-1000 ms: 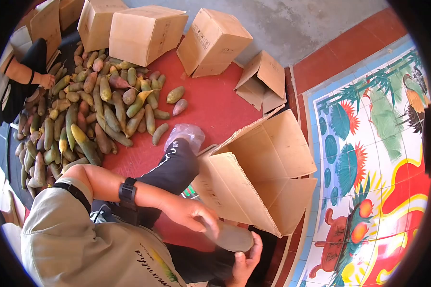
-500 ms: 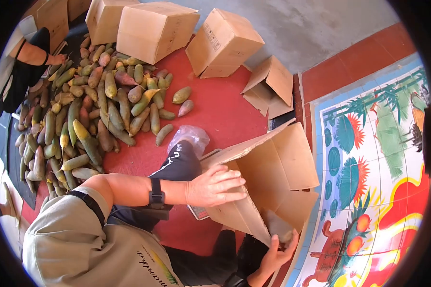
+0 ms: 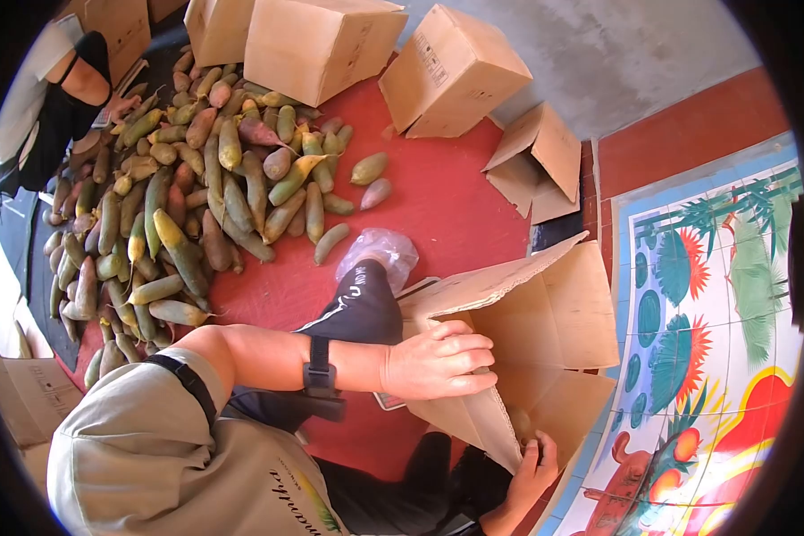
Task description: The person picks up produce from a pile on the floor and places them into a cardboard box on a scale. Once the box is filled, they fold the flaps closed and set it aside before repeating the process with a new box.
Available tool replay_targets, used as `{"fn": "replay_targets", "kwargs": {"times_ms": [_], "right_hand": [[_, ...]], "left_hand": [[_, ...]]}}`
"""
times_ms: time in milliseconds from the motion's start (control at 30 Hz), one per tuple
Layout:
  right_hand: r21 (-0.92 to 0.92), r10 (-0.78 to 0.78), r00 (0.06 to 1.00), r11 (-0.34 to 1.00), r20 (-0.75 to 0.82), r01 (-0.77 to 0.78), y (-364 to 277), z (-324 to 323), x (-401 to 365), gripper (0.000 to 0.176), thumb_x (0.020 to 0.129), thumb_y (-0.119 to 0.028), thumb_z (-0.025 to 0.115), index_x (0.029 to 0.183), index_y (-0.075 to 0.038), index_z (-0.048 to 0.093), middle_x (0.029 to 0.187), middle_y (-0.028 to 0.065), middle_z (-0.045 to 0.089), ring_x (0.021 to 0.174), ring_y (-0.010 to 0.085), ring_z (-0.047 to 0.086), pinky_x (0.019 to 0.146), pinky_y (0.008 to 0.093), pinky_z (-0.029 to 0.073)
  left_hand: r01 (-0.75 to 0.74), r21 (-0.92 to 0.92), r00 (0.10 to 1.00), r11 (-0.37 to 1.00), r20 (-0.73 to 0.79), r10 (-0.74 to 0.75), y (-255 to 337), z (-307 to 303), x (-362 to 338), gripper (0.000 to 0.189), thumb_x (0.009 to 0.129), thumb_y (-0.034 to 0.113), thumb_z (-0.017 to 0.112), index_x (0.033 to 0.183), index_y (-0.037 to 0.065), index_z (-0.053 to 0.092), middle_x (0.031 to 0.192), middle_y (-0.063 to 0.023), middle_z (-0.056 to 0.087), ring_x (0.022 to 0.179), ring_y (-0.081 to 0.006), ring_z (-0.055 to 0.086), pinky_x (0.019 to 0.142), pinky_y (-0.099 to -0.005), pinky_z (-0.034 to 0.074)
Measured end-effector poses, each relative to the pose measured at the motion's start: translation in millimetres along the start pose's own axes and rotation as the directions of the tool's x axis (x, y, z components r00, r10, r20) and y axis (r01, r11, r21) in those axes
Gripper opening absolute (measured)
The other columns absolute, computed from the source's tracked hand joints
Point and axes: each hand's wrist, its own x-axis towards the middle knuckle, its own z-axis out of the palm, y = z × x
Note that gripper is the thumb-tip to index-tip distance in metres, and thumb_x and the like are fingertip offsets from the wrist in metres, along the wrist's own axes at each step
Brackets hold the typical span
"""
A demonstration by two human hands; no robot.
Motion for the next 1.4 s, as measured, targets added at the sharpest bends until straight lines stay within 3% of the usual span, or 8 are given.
{"fn": "replay_targets", "kwargs": {"times_ms": [267, 500, 633, 800, 1000, 1100, 1233, 1400], "right_hand": [[-0.201, -0.231, 0.968, 0.957, -0.102, 0.207, 5, 5, -10, 0.028, 0.094, -0.018, 0.042, 0.084, 0.005, 0.056, 0.072, 0.0122, 0.057, 0.066, 0.0202, 0.054, 0.062, 0.0325, 0.044], [-0.294, -0.432, 0.885, 0.881, -0.175, 0.372, 8, 10, -20, 0.03, 0.093, -0.021, 0.043, 0.084, 0.005, 0.055, 0.074, 0.0144, 0.053, 0.069, 0.0285, 0.052, 0.065, 0.0374, 0.042], [-0.379, -0.464, 0.859, 0.851, -0.217, 0.364, 15, 12, -24, 0.031, 0.093, -0.023, 0.044, 0.089, 0.005, 0.056, 0.08, 0.0161, 0.054, 0.074, 0.0315, 0.052, 0.068, 0.0395, 0.042], [-0.433, -0.505, 0.832, 0.819, -0.229, 0.377, 29, 14, -28, 0.027, 0.093, -0.019, 0.046, 0.099, 0.005, 0.055, 0.09, 0.018, 0.055, 0.082, 0.0337, 0.053, 0.073, 0.0405, 0.043], [-0.556, -0.591, 0.715, 0.76, -0.373, 0.338, 29, 17, -44, 0.028, 0.093, -0.013, 0.046, 0.113, 0.005, 0.052, 0.111, 0.0186, 0.055, 0.103, 0.034, 0.052, 0.09, 0.0417, 0.041], [-0.62, -0.633, 0.662, 0.72, -0.401, 0.313, 29, 18, -57, 0.028, 0.093, -0.012, 0.046, 0.113, 0.005, 0.052, 0.111, 0.0195, 0.055, 0.103, 0.0343, 0.052, 0.09, 0.0423, 0.041], [-0.576, -0.618, 0.675, 0.745, -0.404, 0.338, 33, 25, -77, 0.025, 0.093, -0.01, 0.044, 0.112, 0.005, 0.052, 0.11, 0.0207, 0.055, 0.101, 0.035, 0.054, 0.088, 0.0431, 0.043], [-0.57, -0.581, 0.748, 0.75, -0.322, 0.336, 50, 31, -102, 0.023, 0.092, -0.008, 0.045, 0.11, 0.006, 0.052, 0.107, 0.0213, 0.055, 0.098, 0.0356, 0.055, 0.085, 0.0437, 0.044]], "left_hand": [[0.015, -0.042, 0.995, 0.999, 0.1, -0.01, 0, -9, 9, 0.024, 0.071, 0.013, 0.057, 0.095, 0.009, 0.054, 0.092, -0.0065, 0.05, 0.095, -0.0236, 0.051, 0.079, -0.0362, 0.044], [0.006, 0.042, 0.986, 0.999, 0.167, -0.013, -11, -29, 3, 0.039, 0.072, 0.013, 0.056, 0.111, 0.011, 0.055, 0.116, -0.0122, 0.049, 0.109, -0.0273, 0.047, 0.086, -0.0384, 0.042], [0.163, 0.021, 0.97, 0.986, 0.18, -0.164, -36, -59, -32, 0.048, 0.063, 0.003, 0.063, 0.111, 0.008, 0.055, 0.117, -0.0136, 0.048, 0.106, -0.0317, 0.049, 0.088, -0.0408, 0.041], [0.277, 0.37, 0.86, 0.887, 0.316, -0.401, -83, -137, -94, 0.045, 0.062, 0.0, 0.063, 0.105, 0.005, 0.054, 0.11, -0.0151, 0.052, 0.105, -0.0339, 0.05, 0.088, -0.0432, 0.042], [0.546, 0.716, 0.559, 0.435, 0.076, -0.826, -114, -244, -243, 0.038, 0.066, 0.005, 0.058, 0.104, 0.002, 0.053, 0.102, -0.017, 0.053, 0.099, -0.0362, 0.049, 0.088, -0.0409, 0.042], [0.658, 0.749, 0.229, 0.078, -0.1, -0.968, -97, -291, -307, 0.03, 0.071, 0.007, 0.058, 0.101, 0.005, 0.055, 0.1, -0.0167, 0.054, 0.099, -0.0349, 0.051, 0.086, -0.0414, 0.043], [0.417, 0.85, -0.23, -0.322, -0.244, -0.942, -68, -327, -355, 0.036, 0.073, 0.016, 0.061, 0.106, 0.006, 0.053, 0.113, -0.0166, 0.05, 0.108, -0.0349, 0.048, 0.09, -0.0411, 0.042], [0.226, 0.883, -0.435, -0.411, -0.286, -0.854, -51, -340, -388, 0.045, 0.072, 0.019, 0.063, 0.113, 0.009, 0.05, 0.12, -0.0145, 0.049, 0.118, -0.0315, 0.044, 0.095, -0.0394, 0.041]]}}
